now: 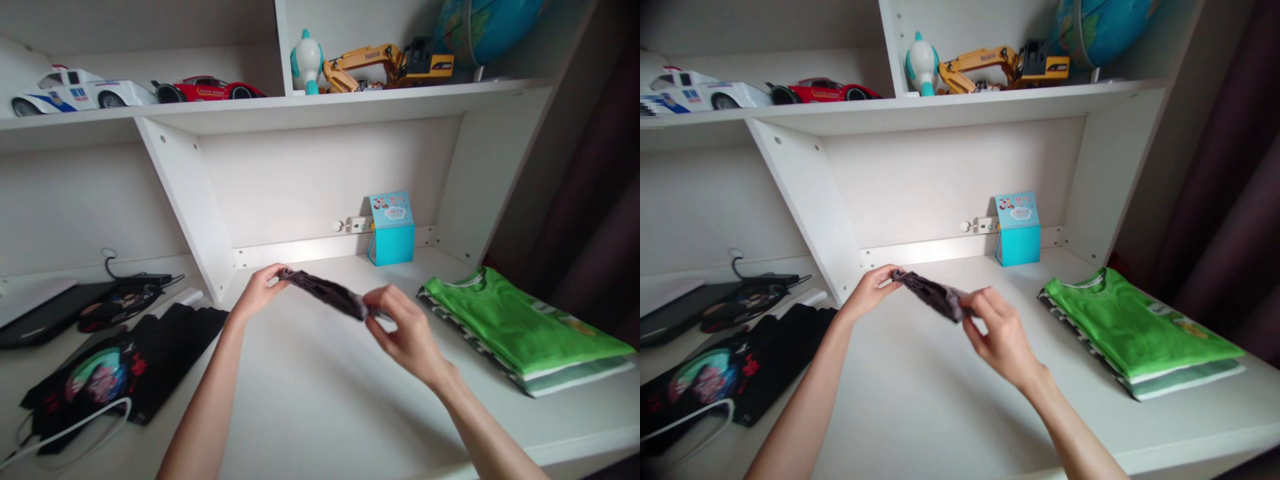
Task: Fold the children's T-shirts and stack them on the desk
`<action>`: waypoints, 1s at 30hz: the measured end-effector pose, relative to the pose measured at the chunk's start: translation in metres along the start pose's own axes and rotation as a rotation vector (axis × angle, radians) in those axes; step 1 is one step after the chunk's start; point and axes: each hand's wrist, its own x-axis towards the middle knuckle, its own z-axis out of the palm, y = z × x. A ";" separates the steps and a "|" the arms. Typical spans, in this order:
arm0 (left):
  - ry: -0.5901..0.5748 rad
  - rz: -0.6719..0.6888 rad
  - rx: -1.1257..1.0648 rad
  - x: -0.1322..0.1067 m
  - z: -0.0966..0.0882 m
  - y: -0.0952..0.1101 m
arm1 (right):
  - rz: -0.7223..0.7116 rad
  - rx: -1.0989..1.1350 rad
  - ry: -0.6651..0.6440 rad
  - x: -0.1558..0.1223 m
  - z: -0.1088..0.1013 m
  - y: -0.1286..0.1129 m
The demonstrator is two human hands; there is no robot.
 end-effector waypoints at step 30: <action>-0.360 -0.263 0.708 -0.036 0.114 -0.016 | 0.406 -0.282 -0.663 -0.054 0.047 0.026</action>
